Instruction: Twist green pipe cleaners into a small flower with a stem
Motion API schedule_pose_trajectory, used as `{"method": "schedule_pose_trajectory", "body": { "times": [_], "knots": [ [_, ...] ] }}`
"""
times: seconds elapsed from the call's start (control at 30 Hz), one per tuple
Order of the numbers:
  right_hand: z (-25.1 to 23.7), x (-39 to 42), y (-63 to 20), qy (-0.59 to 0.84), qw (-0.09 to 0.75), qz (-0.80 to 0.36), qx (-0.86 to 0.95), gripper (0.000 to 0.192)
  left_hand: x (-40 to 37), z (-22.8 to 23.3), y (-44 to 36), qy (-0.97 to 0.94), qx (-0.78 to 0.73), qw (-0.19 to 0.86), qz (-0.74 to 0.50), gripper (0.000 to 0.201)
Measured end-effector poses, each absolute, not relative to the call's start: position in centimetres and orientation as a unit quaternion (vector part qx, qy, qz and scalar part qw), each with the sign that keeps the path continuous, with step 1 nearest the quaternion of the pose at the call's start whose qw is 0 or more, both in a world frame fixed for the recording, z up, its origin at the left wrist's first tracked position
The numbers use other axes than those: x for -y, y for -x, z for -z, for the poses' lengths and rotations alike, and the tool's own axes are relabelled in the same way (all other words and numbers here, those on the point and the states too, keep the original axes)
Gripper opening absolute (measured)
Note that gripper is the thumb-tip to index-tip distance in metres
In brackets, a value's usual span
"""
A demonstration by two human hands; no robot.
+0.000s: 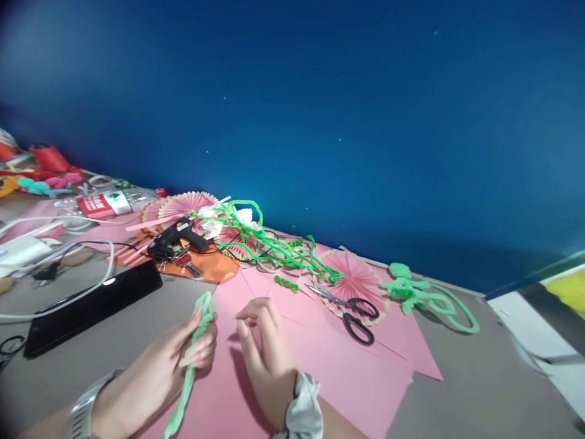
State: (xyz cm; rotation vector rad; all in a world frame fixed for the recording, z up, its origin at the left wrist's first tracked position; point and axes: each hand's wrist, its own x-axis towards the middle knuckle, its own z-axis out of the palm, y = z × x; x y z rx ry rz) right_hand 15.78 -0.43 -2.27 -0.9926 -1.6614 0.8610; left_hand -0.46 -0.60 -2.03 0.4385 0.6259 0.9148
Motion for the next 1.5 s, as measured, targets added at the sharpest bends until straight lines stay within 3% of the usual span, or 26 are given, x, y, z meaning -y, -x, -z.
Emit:
{"method": "schedule_pose_trajectory", "body": {
  "times": [0.33,0.53,0.67,0.83,1.13,1.5],
  "knots": [
    [2.8,-0.2,-16.2,0.442,0.395,-0.295,0.749,0.011,1.1,1.3,0.5,-0.270,-0.372,0.778,-0.429,0.035],
    [1.7,-1.4,-17.7,0.479,0.342,-0.194,0.785,0.013,0.5,0.2,0.3,-0.159,-0.399,0.778,-0.459,0.029],
    [1.5,0.1,-16.5,0.467,0.303,-0.250,0.792,0.004,0.8,-0.3,0.2,-0.187,-0.397,0.734,-0.519,0.033],
    [2.2,2.0,-14.2,0.433,0.212,-0.294,0.825,0.018,1.7,-0.1,0.0,-0.260,-0.406,0.719,-0.501,0.031],
    [2.7,1.5,-14.5,0.406,0.251,-0.295,0.828,0.020,1.6,0.7,-0.2,-0.174,-0.414,0.739,-0.502,0.046],
    [3.2,2.0,-14.2,0.348,0.231,-0.139,0.898,0.025,1.3,0.5,-0.4,-0.131,-0.431,0.734,-0.508,0.038]
  ]
}}
